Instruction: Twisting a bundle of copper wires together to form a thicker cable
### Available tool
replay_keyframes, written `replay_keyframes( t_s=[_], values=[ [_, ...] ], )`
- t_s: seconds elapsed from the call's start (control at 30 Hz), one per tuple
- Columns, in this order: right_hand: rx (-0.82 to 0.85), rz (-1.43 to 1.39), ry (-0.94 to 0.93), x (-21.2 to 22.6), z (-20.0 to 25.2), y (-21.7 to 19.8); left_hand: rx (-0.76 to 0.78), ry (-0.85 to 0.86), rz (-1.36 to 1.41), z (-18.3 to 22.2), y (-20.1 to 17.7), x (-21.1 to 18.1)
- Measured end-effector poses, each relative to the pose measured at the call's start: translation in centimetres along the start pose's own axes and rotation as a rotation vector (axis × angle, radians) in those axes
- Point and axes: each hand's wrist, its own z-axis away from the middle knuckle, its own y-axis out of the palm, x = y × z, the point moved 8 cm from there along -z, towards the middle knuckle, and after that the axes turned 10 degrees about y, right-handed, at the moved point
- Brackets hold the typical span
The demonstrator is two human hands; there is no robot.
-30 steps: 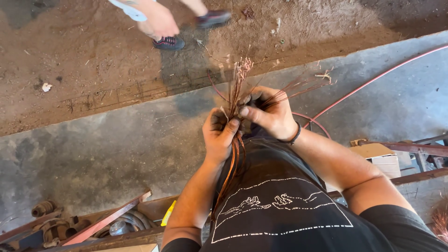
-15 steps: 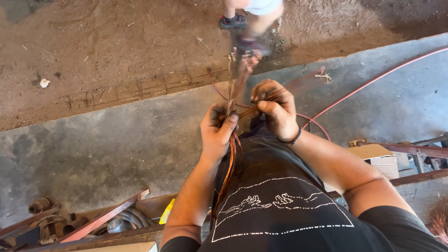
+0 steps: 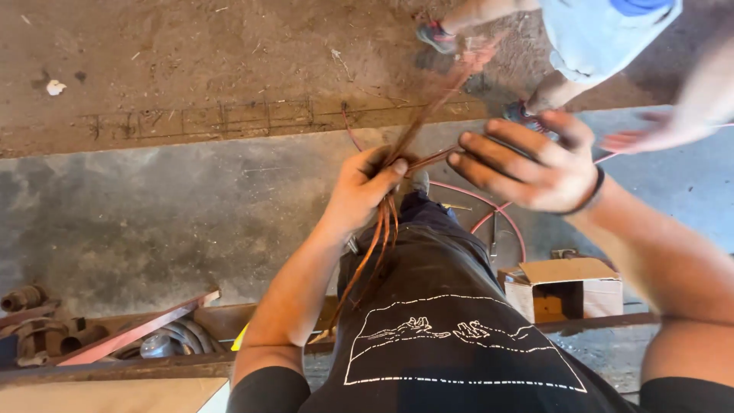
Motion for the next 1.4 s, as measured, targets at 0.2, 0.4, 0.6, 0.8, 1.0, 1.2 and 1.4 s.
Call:
replay_keyframes(
  t_s=[0.2,0.4,0.6,0.8,1.0,1.2,1.4],
  values=[
    [0.062,0.064,-0.119,-0.4,0.0,0.8,0.177,0.068,-0.255,-1.7,1.1,-2.8],
    [0.812,-1.475,1.288,3.6,11.6,9.4,0.371,0.670,-0.596,-3.1,1.7,-7.5],
    [0.078,-2.666,1.299,11.2,17.7,12.8,0.495,0.997,-0.595,-1.1,3.4,-10.1],
    [0.442,-1.155,1.060,2.7,11.8,7.3,0.462,0.743,-0.580,-1.6,1.0,-5.9],
    [0.274,-0.419,0.563,4.2,12.0,5.7,0.316,0.742,-0.659,-0.9,-0.2,-5.3],
    [0.200,-1.811,1.434,10.6,19.8,11.7,0.316,0.912,-0.642,-0.3,0.5,-7.0],
    [0.283,-2.475,1.106,9.7,14.6,10.6,0.316,1.035,-0.623,-0.1,1.8,-9.0]
  ],
)
